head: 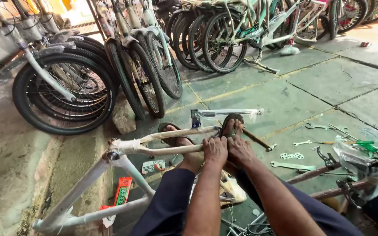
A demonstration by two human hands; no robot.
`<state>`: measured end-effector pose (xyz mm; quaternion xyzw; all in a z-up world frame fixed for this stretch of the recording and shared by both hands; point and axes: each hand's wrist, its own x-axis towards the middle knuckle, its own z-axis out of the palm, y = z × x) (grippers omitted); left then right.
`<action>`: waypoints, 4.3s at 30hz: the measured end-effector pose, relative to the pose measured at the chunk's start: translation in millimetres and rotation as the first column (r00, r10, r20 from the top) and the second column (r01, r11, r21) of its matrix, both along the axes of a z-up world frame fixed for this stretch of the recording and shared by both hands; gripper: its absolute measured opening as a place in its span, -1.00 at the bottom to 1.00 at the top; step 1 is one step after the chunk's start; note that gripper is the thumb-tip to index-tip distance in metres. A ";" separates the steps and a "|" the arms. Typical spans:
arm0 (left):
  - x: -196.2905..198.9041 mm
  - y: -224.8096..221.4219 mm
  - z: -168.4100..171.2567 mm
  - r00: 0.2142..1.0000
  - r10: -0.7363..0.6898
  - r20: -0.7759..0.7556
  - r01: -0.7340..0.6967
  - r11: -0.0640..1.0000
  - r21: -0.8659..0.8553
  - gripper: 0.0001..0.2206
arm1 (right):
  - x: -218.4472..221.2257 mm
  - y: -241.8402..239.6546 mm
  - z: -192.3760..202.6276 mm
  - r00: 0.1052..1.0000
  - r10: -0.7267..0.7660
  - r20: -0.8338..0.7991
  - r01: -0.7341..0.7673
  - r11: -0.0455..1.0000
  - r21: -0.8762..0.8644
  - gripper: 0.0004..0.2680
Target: Attaching components and adjusting parts on a bicycle frame.
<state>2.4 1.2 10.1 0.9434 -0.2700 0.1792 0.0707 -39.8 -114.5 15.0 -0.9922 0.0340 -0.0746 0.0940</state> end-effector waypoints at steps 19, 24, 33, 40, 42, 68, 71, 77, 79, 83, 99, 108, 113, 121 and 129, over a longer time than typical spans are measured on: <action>-32.3 2.1 -4.9 0.991 0.040 -0.130 -0.025 0.993 0.115 -0.62 | -114.6 -141.2 -69.9 0.993 -0.116 0.018 0.086 0.826 0.558 -0.59; -40.6 -1.9 17.1 0.966 0.153 -0.210 -0.118 0.978 0.170 -0.57 | -119.1 -128.8 -66.9 0.987 -0.139 -0.079 0.159 0.887 0.433 -0.68; -39.9 44.7 -14.2 0.982 0.190 0.019 -0.191 0.974 0.119 -0.73 | -100.3 -58.6 -44.5 0.993 0.093 -0.070 -0.049 0.879 0.475 -0.69; -73.7 58.1 16.5 0.987 0.141 -0.078 -0.132 0.985 0.114 -0.70 | -71.3 -47.7 -90.8 0.999 0.014 0.043 -0.037 0.787 0.616 -0.59; -86.2 68.0 17.6 0.991 0.089 -0.098 -0.084 0.995 0.054 -0.68 | -68.2 -48.6 -89.1 0.999 -0.011 0.053 -0.025 0.782 0.622 -0.68; -251.6 127.9 -1.4 0.977 -0.211 0.019 0.212 0.971 -0.109 -0.70 | -123.2 -10.0 -25.7 0.152 0.940 0.305 -0.960 0.214 -0.181 -0.86; -249.4 126.6 -1.5 0.980 -0.190 0.049 0.194 0.978 -0.073 -0.70 | -116.4 -12.7 -25.3 0.082 0.956 0.281 -0.969 0.142 -0.201 -0.87; -244.1 123.1 11.2 0.981 -0.194 0.021 0.195 0.980 -0.049 -0.66 | -114.4 -11.8 -27.1 0.119 0.977 0.176 -0.976 0.148 -0.162 -0.86; -244.6 123.5 5.8 0.979 -0.203 0.030 0.205 0.978 -0.050 -0.67 | -116.7 -15.5 -24.2 0.129 0.973 0.189 -0.973 0.161 -0.166 -0.86; -242.4 127.7 4.0 0.976 -0.212 0.054 0.214 0.976 -0.027 -0.72 | -124.9 -27.9 -9.2 0.164 0.943 0.291 -0.958 0.223 -0.182 -0.87; -223.8 121.7 20.7 0.954 -0.293 -0.058 0.281 0.946 -0.160 -0.66 | -132.3 -59.8 -56.2 0.938 0.144 -0.316 0.197 0.529 0.826 -0.77; -222.7 123.1 14.5 0.968 -0.247 -0.050 0.238 0.962 -0.136 -0.65 | -110.9 -61.7 -101.1 0.956 0.235 -0.177 0.105 0.290 0.951 -0.81; -222.2 121.8 12.8 0.969 -0.244 -0.045 0.236 0.962 -0.137 -0.66 | -110.7 -53.5 -77.8 0.964 0.083 -0.254 0.150 0.616 0.773 -0.86; -217.0 120.5 17.2 0.968 -0.252 -0.014 0.248 0.959 -0.137 -0.66 | -104.8 -59.8 -85.5 0.993 0.105 -0.051 -0.073 0.904 0.420 -0.87; -212.5 114.5 27.8 0.966 -0.246 -0.081 0.234 0.963 -0.135 -0.63 | -95.3 -55.1 -94.7 0.970 0.120 -0.209 0.108 0.561 0.821 -0.87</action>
